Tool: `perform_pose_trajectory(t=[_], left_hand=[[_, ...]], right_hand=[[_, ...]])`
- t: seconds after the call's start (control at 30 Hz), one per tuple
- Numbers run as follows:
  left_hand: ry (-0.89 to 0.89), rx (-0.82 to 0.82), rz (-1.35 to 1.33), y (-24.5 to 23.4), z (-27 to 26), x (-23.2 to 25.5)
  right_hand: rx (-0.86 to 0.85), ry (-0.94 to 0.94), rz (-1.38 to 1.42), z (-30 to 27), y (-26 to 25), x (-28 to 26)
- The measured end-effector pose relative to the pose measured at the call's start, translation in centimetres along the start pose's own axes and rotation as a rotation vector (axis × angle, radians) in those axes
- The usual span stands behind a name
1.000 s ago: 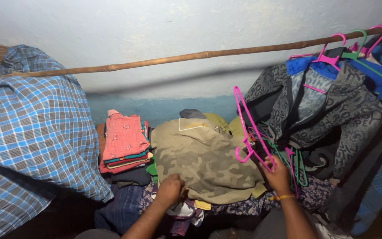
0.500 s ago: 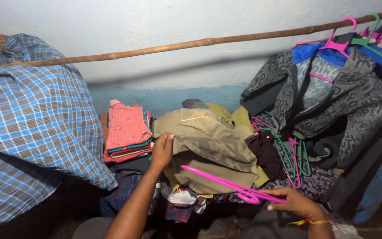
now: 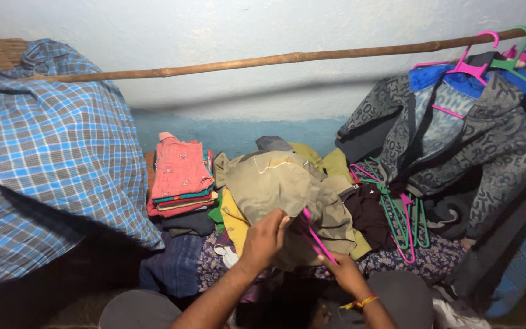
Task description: The person sits on the floor and organizes a pile of clothes by placing them on hangers and hanging them on a bamboo rod. They handle several garments including a patterned shirt, a gray t-shirt, and a yellow hoodie, using pink plastic hangers.
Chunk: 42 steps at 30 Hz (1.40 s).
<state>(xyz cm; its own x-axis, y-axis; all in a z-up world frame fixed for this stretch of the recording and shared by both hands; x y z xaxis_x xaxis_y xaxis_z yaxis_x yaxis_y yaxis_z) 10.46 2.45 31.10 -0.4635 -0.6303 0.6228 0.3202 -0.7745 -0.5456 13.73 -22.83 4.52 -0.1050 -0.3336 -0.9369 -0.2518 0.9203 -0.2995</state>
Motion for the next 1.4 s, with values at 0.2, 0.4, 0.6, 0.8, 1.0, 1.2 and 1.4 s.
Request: perform_pose_trajectory(t=[0.2,0.4,0.6,0.8,1.0,1.2,1.4], left_hand=[[-0.038,-0.019,0.171,0.6,-0.5,-1.1],[-0.177,-0.245,0.596,2.9,-0.2,-5.7],[0.097,-0.076,0.539,5.0,0.3,-5.4],[0.069,-0.315,0.684,12.0,0.9,-13.9],[-0.163,-0.237,0.182,12.0,3.0,-19.5],[-0.319,0.080,-0.607,6.9,5.3,-14.5],[-0.209,-0.167,-0.177,6.3,3.5,-5.3]], right_hand=[[-0.144,0.279,0.467,0.6,2.9,-0.5],[-0.246,0.370,0.668,-2.8,6.6,-2.7],[-0.239,0.250,0.579,-2.8,6.7,-2.4],[-0.155,0.182,0.421,-1.3,6.3,0.6],[-0.114,0.122,0.498,0.1,4.6,4.1],[-0.003,0.066,0.396,0.0,4.3,6.1],[-0.024,0.330,0.525,0.9,4.9,8.1]])
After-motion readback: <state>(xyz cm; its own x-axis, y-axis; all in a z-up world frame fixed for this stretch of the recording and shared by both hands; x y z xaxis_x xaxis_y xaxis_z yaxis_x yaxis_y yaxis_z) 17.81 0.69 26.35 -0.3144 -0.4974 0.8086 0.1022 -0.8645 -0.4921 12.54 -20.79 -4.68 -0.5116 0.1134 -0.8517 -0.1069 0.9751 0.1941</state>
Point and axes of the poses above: each hand's wrist, its own z-axis towards the middle knuckle, its own y-axis out of the palm, x = y × z, the point moved 10 cm from there along z, towards the middle knuckle, and after that the axes turned 6 degrees about z, right-handed, at the moved point
